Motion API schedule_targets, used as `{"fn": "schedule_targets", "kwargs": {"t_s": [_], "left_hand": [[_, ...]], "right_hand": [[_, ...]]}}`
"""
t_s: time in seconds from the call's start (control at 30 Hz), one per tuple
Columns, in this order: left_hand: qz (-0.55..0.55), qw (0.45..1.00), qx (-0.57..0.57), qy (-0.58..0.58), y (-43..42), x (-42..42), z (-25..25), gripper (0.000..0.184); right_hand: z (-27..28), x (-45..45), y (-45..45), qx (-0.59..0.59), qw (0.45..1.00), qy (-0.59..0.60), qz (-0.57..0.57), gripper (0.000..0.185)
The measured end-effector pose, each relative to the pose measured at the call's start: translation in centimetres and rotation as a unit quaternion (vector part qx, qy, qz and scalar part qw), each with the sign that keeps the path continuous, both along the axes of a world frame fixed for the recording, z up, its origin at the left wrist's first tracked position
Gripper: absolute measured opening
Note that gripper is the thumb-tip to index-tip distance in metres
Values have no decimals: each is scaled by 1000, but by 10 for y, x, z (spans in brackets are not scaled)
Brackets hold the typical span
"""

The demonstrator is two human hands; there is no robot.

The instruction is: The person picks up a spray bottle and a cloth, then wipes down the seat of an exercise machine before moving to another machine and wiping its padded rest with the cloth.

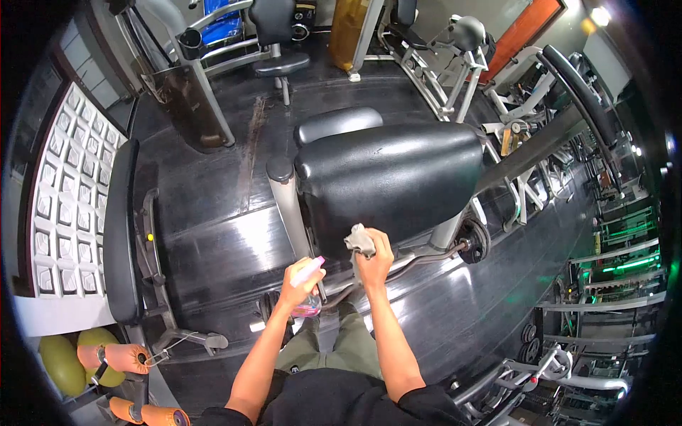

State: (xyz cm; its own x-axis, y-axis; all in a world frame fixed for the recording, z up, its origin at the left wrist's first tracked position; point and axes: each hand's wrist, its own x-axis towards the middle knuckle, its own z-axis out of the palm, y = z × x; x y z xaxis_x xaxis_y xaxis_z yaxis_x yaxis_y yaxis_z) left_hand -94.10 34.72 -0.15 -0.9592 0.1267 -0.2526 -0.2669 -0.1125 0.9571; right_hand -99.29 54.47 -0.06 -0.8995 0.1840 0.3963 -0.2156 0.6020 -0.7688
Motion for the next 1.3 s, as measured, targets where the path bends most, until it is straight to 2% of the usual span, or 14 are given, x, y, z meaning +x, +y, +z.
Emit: {"fn": "schedule_targets", "kwargs": {"t_s": [0.2,0.27,0.33,0.4,0.47,0.57,0.67,0.77,0.9,1.07,1.13,1.2,1.3], "left_hand": [[2,1000,-1,-8,5,-3,6,18],[3,1000,-6,-8,5,-3,8,18],[0,1000,-2,-4,5,-3,8,19],[2,1000,-4,-7,4,-4,7,20],[3,1000,-7,-11,4,-4,6,20],[-6,1000,-21,-13,4,-7,4,20],[-8,1000,-12,-11,7,-8,2,21],[-10,1000,-1,-4,12,-11,3,21],[-16,1000,-18,-8,19,-13,9,20],[-20,999,-26,29,25,-16,5,15],[-27,999,-29,36,27,-17,4,15],[-29,999,-27,26,32,-18,7,16],[-32,999,-23,14,43,-21,10,17]], "right_hand": [[-6,12,-6,14,1000,15,20,46],[-18,25,3,-21,998,-43,30,43],[-20,23,14,-1,999,-37,21,40],[-21,16,23,-43,998,-28,-29,37],[-4,-3,23,-46,996,-9,-69,36],[18,-20,15,-36,997,12,-67,36],[2,-9,14,-41,998,18,-48,37],[-20,12,22,-54,998,-30,-17,39],[-10,2,33,-70,995,-51,-41,36],[9,-26,32,-89,993,-18,-82,36],[3,-21,30,-49,997,12,-66,38],[-8,-7,33,-16,1000,-11,-1,42],[-24,-1,48,-15,999,-5,42,44]]}}
